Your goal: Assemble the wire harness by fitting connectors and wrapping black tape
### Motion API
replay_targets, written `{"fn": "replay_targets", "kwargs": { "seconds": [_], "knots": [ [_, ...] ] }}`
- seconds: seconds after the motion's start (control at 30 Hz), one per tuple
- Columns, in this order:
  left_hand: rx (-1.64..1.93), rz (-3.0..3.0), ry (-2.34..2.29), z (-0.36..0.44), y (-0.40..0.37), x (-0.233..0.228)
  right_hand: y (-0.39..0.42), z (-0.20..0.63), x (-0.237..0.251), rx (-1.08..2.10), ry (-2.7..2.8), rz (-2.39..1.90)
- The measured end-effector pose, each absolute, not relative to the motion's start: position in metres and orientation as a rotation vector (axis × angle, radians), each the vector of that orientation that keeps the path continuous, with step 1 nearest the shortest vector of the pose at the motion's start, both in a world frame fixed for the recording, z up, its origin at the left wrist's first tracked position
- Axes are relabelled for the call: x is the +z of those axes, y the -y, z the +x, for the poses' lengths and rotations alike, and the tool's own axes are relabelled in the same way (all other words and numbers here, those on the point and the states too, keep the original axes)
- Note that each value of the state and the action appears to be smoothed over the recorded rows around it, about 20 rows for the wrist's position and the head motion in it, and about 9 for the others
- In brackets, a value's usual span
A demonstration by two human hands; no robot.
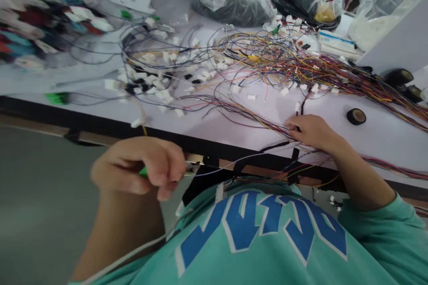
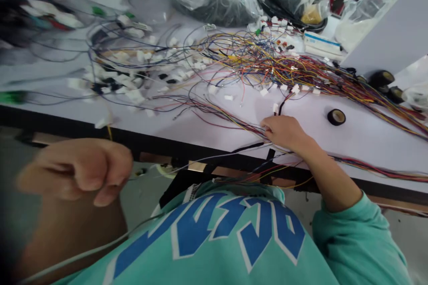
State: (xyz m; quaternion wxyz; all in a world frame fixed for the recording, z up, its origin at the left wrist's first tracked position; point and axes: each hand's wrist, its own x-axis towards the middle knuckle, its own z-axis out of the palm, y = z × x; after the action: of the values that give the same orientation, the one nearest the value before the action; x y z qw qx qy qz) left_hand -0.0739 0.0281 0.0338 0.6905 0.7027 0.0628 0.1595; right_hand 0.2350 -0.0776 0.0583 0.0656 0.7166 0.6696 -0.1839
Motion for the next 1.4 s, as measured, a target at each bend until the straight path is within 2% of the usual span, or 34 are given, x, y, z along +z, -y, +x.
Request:
{"fn": "replay_targets", "kwargs": {
  "seconds": [0.1, 0.37, 0.67, 0.77, 0.9, 1.03, 1.2, 1.27, 1.4],
  "knots": [
    [0.269, 1.360, 0.029, -0.064, -0.033, 0.030, 0.078, 0.238, 0.056, -0.656, -2.081, 2.209],
    [-0.044, 1.233, -0.200, -0.055, -0.038, 0.025, 0.081, 0.256, 0.049, -1.077, -2.147, 2.455],
    [0.277, 1.276, 0.212, -0.053, -0.042, 0.005, 0.078, 0.261, 0.047, -1.589, -1.958, 2.613],
    [0.375, 1.371, 0.055, -0.048, -0.033, 0.011, 0.076, 0.261, 0.047, -1.735, -1.910, 2.622],
    [0.302, 1.579, -0.314, -0.035, -0.024, 0.019, 0.076, 0.259, 0.048, -1.878, -1.858, 2.640],
    [0.303, 1.479, -0.552, -0.020, -0.017, 0.023, 0.076, 0.259, 0.048, -1.993, -1.832, 2.615],
    [0.088, 1.434, -0.663, 0.007, -0.010, 0.037, 0.075, 0.265, 0.044, -2.172, -1.833, 2.530],
    [-0.010, 1.590, -0.691, 0.024, -0.007, 0.043, 0.074, 0.268, 0.041, -2.253, -1.834, 2.506],
    [0.030, 2.124, -0.677, 0.066, 0.005, 0.049, 0.074, 0.273, 0.037, -2.377, -1.821, 2.503]
  ]
}}
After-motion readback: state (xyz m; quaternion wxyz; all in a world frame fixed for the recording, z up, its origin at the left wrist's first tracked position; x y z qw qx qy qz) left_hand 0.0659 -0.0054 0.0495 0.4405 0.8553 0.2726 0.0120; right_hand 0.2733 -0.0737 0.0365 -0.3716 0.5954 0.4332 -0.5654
